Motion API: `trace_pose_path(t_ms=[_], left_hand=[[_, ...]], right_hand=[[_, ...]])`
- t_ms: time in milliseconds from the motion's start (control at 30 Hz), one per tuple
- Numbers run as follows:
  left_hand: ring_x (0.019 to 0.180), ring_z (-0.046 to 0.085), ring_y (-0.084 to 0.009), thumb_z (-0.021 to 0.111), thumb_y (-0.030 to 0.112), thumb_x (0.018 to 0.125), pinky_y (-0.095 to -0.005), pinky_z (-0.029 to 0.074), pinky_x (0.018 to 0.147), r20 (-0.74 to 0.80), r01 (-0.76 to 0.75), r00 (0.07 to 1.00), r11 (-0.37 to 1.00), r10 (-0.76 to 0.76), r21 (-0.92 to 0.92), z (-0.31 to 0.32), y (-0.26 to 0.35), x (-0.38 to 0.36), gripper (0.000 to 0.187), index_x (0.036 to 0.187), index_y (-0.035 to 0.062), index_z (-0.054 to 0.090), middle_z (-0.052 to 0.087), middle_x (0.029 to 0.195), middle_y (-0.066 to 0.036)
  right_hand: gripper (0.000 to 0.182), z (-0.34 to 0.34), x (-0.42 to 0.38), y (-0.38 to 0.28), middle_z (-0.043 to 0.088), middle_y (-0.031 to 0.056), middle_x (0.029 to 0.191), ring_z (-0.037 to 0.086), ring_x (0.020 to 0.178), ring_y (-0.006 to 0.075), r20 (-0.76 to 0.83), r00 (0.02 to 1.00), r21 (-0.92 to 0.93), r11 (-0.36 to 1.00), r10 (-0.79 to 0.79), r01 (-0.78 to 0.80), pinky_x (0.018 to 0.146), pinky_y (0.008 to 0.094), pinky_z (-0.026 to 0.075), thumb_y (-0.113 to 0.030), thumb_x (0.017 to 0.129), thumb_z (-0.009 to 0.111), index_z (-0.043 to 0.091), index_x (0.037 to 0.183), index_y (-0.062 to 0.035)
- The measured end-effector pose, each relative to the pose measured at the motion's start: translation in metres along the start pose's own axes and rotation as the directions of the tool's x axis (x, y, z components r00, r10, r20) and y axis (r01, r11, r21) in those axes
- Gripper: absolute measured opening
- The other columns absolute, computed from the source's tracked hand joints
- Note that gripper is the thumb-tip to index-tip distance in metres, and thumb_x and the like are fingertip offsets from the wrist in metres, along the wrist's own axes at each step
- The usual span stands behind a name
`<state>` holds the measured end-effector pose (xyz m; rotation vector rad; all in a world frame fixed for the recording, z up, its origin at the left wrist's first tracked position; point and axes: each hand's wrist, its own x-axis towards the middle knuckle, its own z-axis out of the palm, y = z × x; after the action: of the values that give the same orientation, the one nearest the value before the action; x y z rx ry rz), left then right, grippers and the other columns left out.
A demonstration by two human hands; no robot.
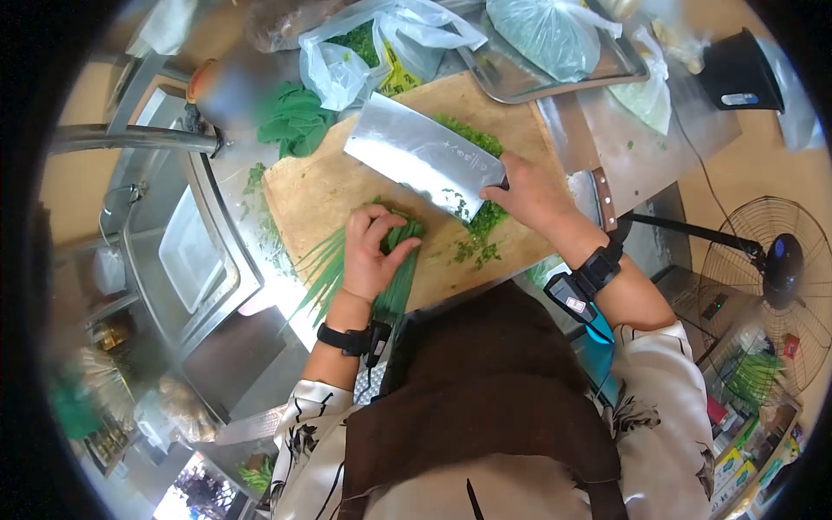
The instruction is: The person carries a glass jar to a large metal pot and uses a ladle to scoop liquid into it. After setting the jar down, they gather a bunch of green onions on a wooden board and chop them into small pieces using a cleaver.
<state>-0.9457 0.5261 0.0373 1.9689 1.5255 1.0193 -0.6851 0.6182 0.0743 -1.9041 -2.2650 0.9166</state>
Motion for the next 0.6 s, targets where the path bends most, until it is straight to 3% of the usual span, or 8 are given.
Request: trace_pose_path(t_ms=[167, 267, 333, 433, 533, 600], left_hand=[[0.1, 0.052, -0.0266, 0.079, 0.004, 0.069, -0.0333, 0.044, 0.087, 0.024, 0.222, 0.975, 0.944, -0.223, -0.244, -0.014, 0.0, -0.001, 0.028, 0.09, 0.0054, 0.06, 0.053, 0.102, -0.01], [0.1, 0.052, -0.0262, 0.077, 0.003, 0.072, -0.0333, 0.043, 0.088, -0.049, 0.215, 0.972, 0.951, -0.231, -0.223, -0.021, -0.006, 0.003, 0.025, 0.083, 0.0043, 0.056, 0.052, 0.103, -0.011], [0.094, 0.053, -0.0262, 0.079, 0.006, 0.069, -0.0327, 0.046, 0.078, -0.066, 0.167, 0.982, 0.978, -0.176, -0.129, -0.025, -0.014, 0.008, 0.028, 0.078, 0.0034, 0.054, 0.05, 0.099, -0.011], [0.088, 0.052, -0.0251, 0.082, 0.009, 0.067, -0.0327, 0.046, 0.069, -0.037, 0.146, 0.988, 0.986, -0.149, -0.081, -0.028, -0.028, 0.013, 0.031, 0.075, 0.0034, 0.053, 0.048, 0.095, -0.01], [0.089, 0.052, -0.0261, 0.084, 0.011, 0.064, -0.0337, 0.046, 0.073, 0.054, 0.261, 0.965, 0.959, -0.257, -0.11, -0.03, -0.026, 0.016, 0.035, 0.073, 0.0035, 0.051, 0.049, 0.095, -0.01], [0.09, 0.052, -0.0272, 0.085, 0.012, 0.062, -0.0345, 0.046, 0.076, 0.048, 0.165, 0.986, 0.982, -0.161, -0.087, -0.03, -0.032, 0.012, 0.037, 0.073, 0.0036, 0.051, 0.049, 0.096, -0.01]], right_hand=[[0.041, 0.005, -0.011, -0.011, 0.062, 0.0196, 0.096, 0.061, 0.089, 0.0377, -0.125, 0.987, -0.211, 0.975, -0.097, 0.069, 0.075, 0.0441, 0.047, -0.032, 0.079, 0.073, 0.054, 0.098, -0.0005], [0.038, 0.01, -0.018, -0.016, 0.06, 0.0174, 0.097, 0.058, 0.091, 0.0367, -0.216, 0.958, -0.317, 0.942, -0.188, 0.114, 0.078, 0.0439, 0.046, -0.031, 0.079, 0.071, 0.055, 0.097, -0.0016], [0.035, 0.01, -0.023, -0.021, 0.059, 0.0154, 0.093, 0.056, 0.096, 0.0341, -0.275, 0.917, -0.389, 0.905, -0.29, 0.17, 0.082, 0.0427, 0.045, -0.029, 0.078, 0.071, 0.056, 0.096, -0.0023], [0.034, 0.013, -0.036, -0.034, 0.056, 0.0148, 0.091, 0.056, 0.091, 0.0338, -0.322, 0.87, -0.261, 0.918, -0.374, 0.298, 0.078, 0.042, 0.046, -0.025, 0.078, 0.069, 0.056, 0.099, -0.0014], [0.033, 0.038, -0.058, -0.054, 0.055, 0.0147, 0.091, 0.057, 0.086, 0.0317, -0.138, 0.931, 0.075, 0.934, -0.337, 0.349, 0.072, 0.0399, 0.047, -0.02, 0.081, 0.065, 0.057, 0.106, -0.0005], [0.032, 0.052, -0.052, -0.07, 0.056, 0.0133, 0.093, 0.057, 0.085, 0.0309, -0.217, 0.905, 0.085, 0.917, -0.365, 0.39, 0.07, 0.0387, 0.048, -0.013, 0.083, 0.062, 0.058, 0.113, -0.0022]])
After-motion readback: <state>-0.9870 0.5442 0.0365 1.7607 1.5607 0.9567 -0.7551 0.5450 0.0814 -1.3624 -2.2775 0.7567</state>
